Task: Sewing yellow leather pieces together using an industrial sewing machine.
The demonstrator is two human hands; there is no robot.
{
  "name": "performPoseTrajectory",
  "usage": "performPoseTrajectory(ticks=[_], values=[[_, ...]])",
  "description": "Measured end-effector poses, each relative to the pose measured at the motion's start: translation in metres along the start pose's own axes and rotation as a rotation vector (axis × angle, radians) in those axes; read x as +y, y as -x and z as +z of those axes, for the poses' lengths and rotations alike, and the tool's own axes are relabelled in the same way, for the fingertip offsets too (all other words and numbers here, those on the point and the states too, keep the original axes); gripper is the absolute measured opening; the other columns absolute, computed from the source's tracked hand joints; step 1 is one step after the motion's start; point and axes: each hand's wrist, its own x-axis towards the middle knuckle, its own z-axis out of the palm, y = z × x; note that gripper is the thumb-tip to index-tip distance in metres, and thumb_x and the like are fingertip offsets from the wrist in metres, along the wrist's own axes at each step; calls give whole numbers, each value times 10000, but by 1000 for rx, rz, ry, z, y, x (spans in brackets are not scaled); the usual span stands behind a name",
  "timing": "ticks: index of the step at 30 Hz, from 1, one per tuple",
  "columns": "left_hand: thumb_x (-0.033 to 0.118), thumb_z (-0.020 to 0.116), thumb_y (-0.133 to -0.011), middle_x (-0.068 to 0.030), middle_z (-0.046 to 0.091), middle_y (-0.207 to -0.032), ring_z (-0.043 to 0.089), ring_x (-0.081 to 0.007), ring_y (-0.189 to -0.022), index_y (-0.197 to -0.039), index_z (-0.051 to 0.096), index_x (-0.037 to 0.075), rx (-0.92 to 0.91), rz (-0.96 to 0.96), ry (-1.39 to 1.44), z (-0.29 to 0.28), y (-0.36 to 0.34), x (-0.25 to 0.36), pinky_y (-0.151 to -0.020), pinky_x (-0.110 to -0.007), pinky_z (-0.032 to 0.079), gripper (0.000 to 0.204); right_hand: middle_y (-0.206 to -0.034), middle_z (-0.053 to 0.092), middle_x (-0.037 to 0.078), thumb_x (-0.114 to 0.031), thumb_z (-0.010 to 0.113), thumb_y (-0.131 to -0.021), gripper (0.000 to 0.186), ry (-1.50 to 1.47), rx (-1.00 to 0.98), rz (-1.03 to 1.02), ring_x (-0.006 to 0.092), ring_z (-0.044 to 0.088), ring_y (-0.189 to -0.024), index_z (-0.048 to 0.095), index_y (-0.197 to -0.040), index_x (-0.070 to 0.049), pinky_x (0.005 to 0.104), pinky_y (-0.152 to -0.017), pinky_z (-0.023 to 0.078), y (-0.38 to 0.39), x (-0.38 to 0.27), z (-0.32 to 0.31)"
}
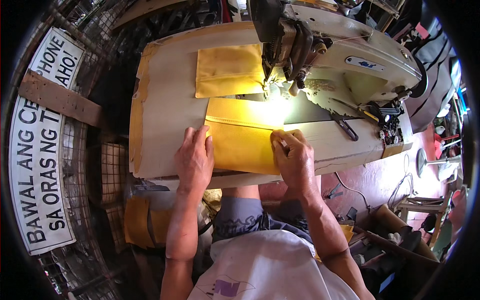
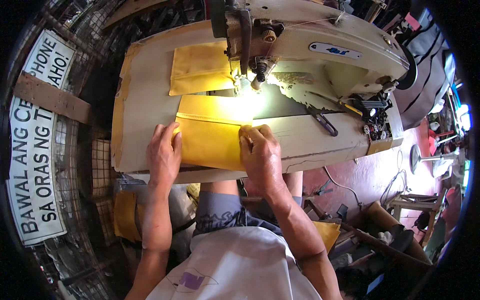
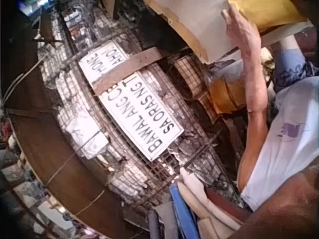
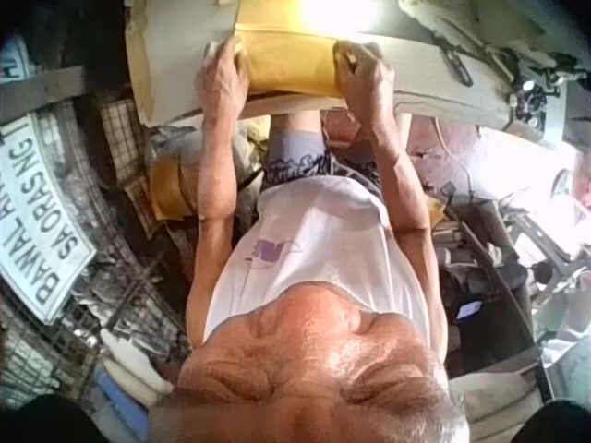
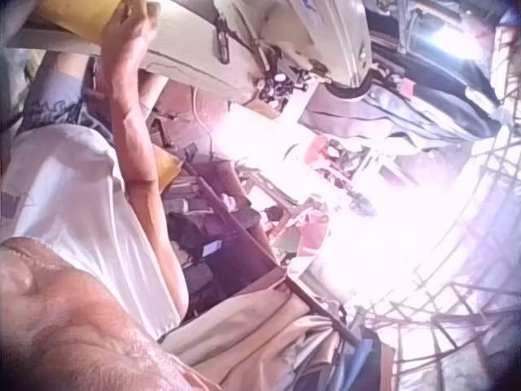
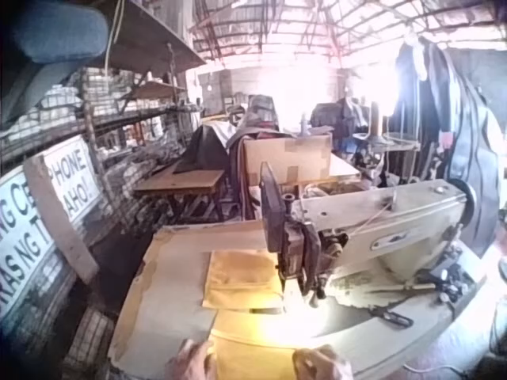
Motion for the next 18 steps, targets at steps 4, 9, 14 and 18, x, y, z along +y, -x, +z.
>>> performPoseTrajectory(ticks=[4, 9, 14, 18], values=[[96, 657, -937, -106, 579, -1006, 670, -336, -838, -1195, 605, 61, 44, -39, -48, 9, 4, 2, -693, -436, 565, 265, -976, 675, 165, -8, 685, -886, 199, 18, 20, -22, 278, 701, -745, 731, -1080, -4, 354, -697, 552, -1, 3, 3], [82, 642, -940, -108, 571, -1004, 672, -323, -821, -1200, 622, 46, 60, 34, -65, 10, 4, 0, -676, -421, 568, 263, -947, 657, 188, -23, 665, -902, 183, 76, 45, -87, 351, 687, -766, 721, -1075, -2, 420, -710, 556, -2, -1, 3], [96, 600, -981, -128, 584, -1021, 673, -353, -866, -1214, 642, 39, -28, -36, -74, 10, 5, 2, -727, -453, 557, 243, -903, 646, 195, -112, 613, -959, 185, 318, -48, -59, 398, 678, -716, 697, -1104, -35, 483, -647, 557, 3, -10, 2], [59, 607, -950, -135, 561, -1035, 669, -349, -822, -1213, 638, 30, 7, 9, -73, 11, 11, 1, -686, -437, 562, 267, -852, 641, 152, -205, 657, -952, 297, 399, -133, -32, 357, 674, -718, 689, -1220, -83, 461, -649, 549, 8, -11, -3]])
